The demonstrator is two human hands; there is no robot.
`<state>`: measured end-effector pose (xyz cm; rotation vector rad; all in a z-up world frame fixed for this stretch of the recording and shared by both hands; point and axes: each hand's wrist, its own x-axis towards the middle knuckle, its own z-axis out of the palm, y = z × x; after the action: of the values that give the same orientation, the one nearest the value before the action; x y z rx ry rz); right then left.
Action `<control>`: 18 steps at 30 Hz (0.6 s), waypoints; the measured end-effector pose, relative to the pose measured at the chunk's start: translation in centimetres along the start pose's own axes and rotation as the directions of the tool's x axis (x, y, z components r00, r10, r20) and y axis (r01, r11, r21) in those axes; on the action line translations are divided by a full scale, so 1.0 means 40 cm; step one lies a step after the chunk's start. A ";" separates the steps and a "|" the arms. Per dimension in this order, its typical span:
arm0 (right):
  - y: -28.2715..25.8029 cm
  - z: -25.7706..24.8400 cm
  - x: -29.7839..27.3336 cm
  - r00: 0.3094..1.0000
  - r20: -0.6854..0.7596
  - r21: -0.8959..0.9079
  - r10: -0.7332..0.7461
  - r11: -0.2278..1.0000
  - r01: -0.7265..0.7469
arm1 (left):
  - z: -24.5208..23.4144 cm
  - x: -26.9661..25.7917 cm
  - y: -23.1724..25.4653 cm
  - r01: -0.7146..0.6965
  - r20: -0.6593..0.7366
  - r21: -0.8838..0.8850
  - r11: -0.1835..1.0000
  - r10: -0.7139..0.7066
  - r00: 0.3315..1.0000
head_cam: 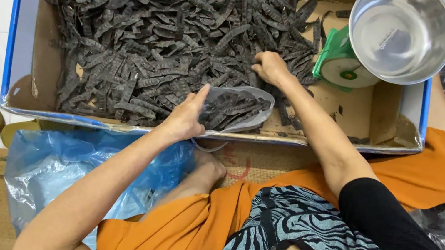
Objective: The person places seed pods into a small plastic bag by hand, weighs the bag using a small scale, and ties the bag closed.
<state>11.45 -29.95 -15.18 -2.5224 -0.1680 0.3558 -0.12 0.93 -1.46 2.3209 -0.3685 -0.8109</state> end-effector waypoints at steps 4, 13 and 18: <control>0.005 -0.049 0.009 0.997 -0.074 0.176 0.038 0.984 -0.025 | -0.006 -0.004 -0.002 -0.016 0.002 0.017 1.000 0.016 1.000; -0.096 0.044 0.177 0.904 -0.171 -0.343 -0.392 0.884 0.319 | -0.008 -0.003 0.027 0.032 0.018 0.046 0.998 -0.033 0.999; -0.041 0.090 0.238 0.854 -0.237 -0.542 -0.463 0.793 0.280 | -0.003 -0.007 0.015 0.005 0.007 0.027 1.000 -0.005 1.000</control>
<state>19.47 -24.83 -19.17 -2.9005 -0.6881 -0.3670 -0.27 0.66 -0.86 2.3448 -0.3792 -0.8211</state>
